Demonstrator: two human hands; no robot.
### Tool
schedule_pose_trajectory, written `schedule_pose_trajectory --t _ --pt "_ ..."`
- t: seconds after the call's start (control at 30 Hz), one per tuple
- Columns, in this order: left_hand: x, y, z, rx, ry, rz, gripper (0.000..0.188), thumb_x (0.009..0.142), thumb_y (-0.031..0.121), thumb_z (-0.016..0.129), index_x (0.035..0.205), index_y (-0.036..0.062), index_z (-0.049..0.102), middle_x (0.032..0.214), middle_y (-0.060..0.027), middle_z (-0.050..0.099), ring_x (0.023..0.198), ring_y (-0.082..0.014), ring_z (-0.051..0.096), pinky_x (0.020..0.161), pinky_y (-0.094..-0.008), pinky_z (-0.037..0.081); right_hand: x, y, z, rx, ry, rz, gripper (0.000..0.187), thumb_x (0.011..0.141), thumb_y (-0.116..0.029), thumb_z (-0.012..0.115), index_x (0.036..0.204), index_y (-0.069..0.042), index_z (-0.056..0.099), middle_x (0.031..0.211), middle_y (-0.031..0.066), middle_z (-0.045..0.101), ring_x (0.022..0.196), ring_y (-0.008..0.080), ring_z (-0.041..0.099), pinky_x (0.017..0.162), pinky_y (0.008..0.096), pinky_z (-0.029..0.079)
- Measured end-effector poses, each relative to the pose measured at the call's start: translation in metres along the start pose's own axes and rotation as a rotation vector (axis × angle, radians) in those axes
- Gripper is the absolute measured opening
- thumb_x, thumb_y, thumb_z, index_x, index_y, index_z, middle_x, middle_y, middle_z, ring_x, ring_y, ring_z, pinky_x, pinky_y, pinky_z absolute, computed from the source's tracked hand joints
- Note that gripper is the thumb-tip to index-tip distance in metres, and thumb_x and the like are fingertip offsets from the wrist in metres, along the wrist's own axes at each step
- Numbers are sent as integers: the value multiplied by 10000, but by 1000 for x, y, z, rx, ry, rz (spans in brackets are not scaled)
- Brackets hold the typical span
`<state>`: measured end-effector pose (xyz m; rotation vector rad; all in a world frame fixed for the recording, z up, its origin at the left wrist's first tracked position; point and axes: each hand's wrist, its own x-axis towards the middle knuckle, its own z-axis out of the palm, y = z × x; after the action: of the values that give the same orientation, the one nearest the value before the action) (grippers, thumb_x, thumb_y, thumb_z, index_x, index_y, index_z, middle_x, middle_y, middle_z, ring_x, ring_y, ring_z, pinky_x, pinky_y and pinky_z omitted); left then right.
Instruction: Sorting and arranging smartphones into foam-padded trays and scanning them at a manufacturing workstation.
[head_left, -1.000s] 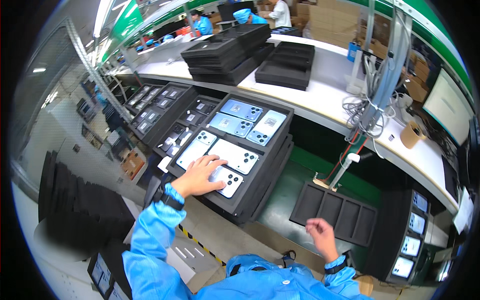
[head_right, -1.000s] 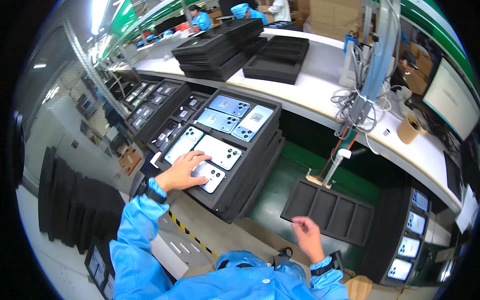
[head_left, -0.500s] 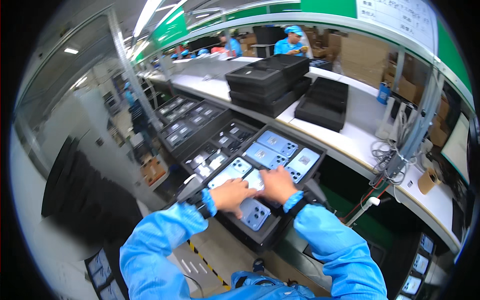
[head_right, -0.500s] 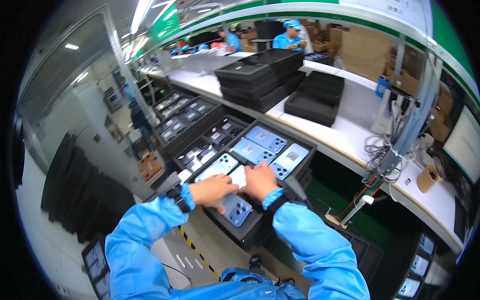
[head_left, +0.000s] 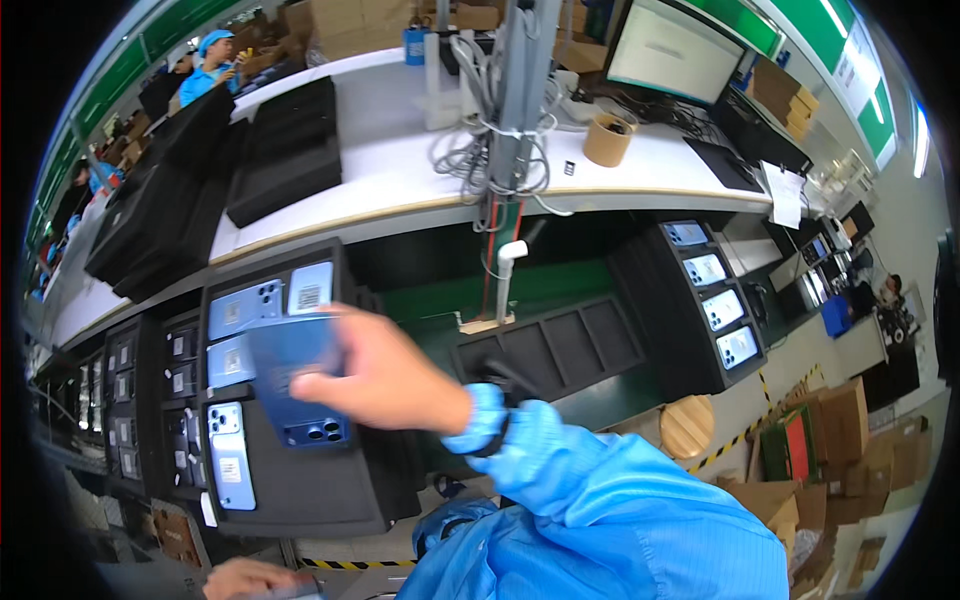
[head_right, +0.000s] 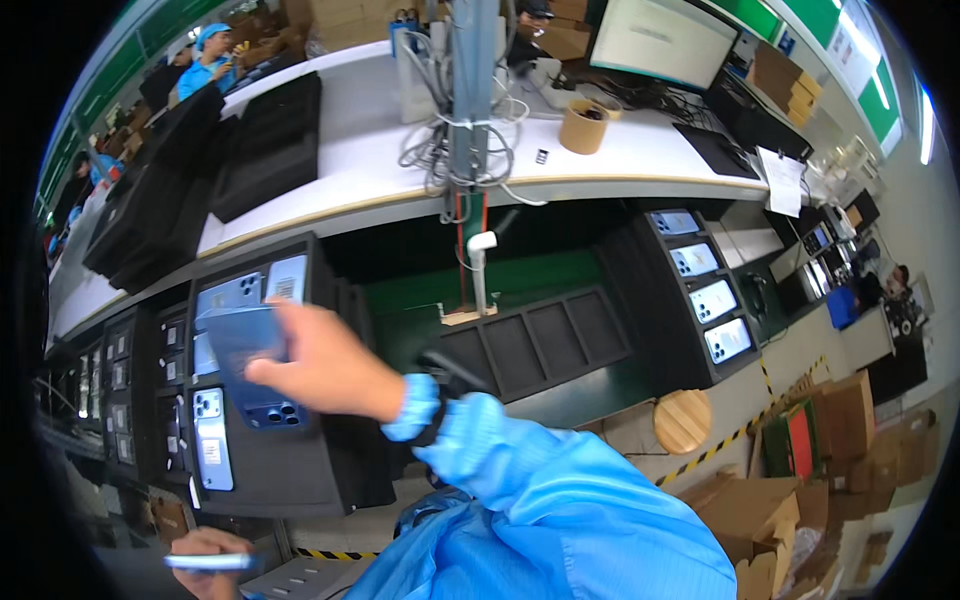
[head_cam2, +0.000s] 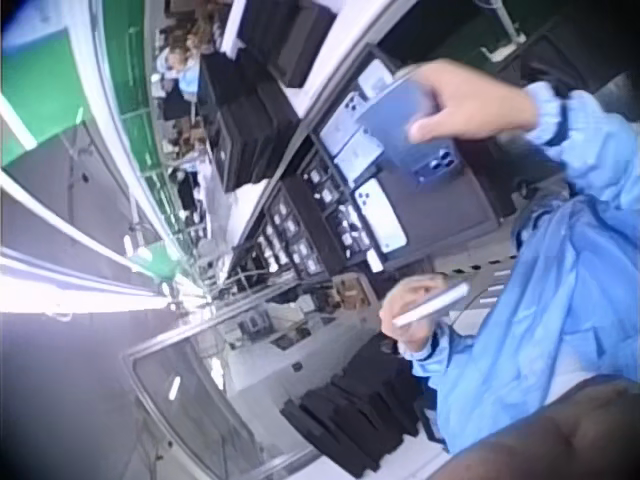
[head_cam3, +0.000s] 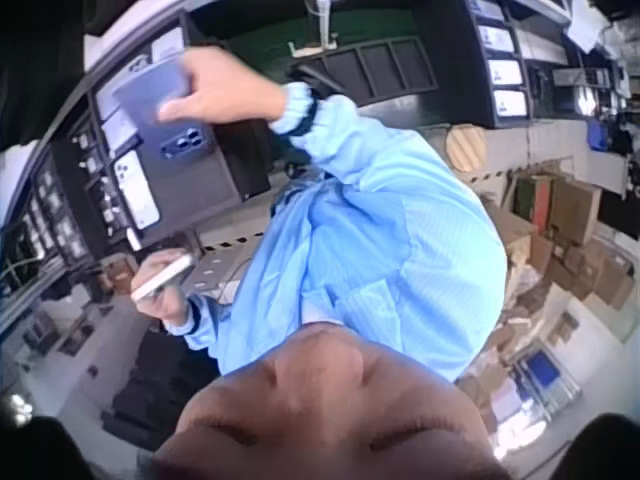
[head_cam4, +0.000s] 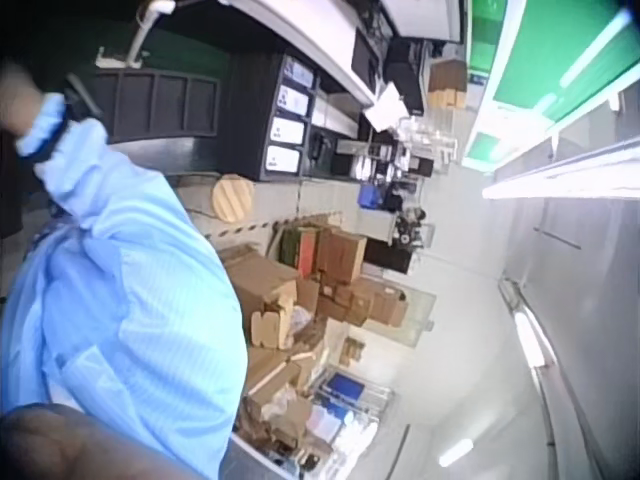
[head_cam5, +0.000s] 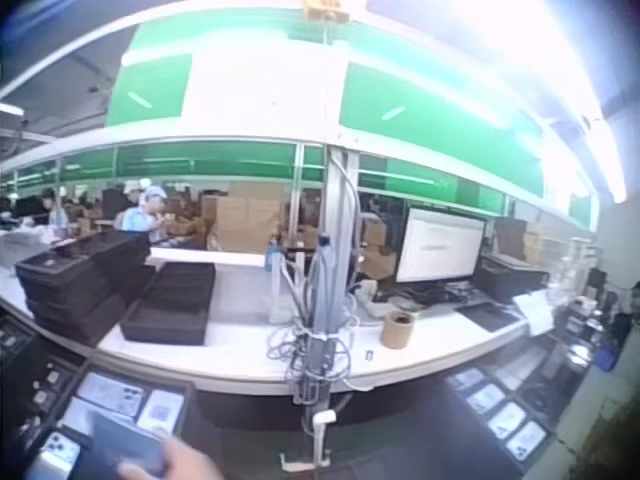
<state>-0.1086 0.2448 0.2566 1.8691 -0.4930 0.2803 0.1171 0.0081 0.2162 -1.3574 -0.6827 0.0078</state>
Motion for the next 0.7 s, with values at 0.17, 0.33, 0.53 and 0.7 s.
schedule_pose_trajectory --t 0.17,0.33,0.53,0.7 --pt "6 -22 96 -286 -142 -601 227 841 145 650 942 -49 585 856 -175 688 759 -265 676 685 -365 547 -135 19 -133 425 462 521 364 871 -203 751 1165 -59 591 1017 5 650 858 122 617 696 232 487" --pt "64 -99 276 -676 -254 -785 395 917 174 685 1220 -30 535 1083 -61 633 983 -125 598 878 -285 487 -305 100 -213 835 1240 719 256 926 -113 658 1167 -65 587 1089 43 631 984 175 617 765 296 525" --pt "59 -277 438 -468 37 -977 192 971 95 549 1130 -9 565 1030 -83 644 914 -164 624 829 -319 504 -373 159 -311 1089 1581 574 293 937 -124 640 1217 -86 564 1198 77 606 1150 236 581 1020 358 491" --pt "101 -315 502 -295 127 -1041 293 952 22 532 1241 -19 523 1079 -125 649 944 -200 633 833 -326 504 -363 200 -376 1168 1563 524 309 980 -166 589 1254 -38 524 1268 106 586 1204 265 565 1065 389 458"
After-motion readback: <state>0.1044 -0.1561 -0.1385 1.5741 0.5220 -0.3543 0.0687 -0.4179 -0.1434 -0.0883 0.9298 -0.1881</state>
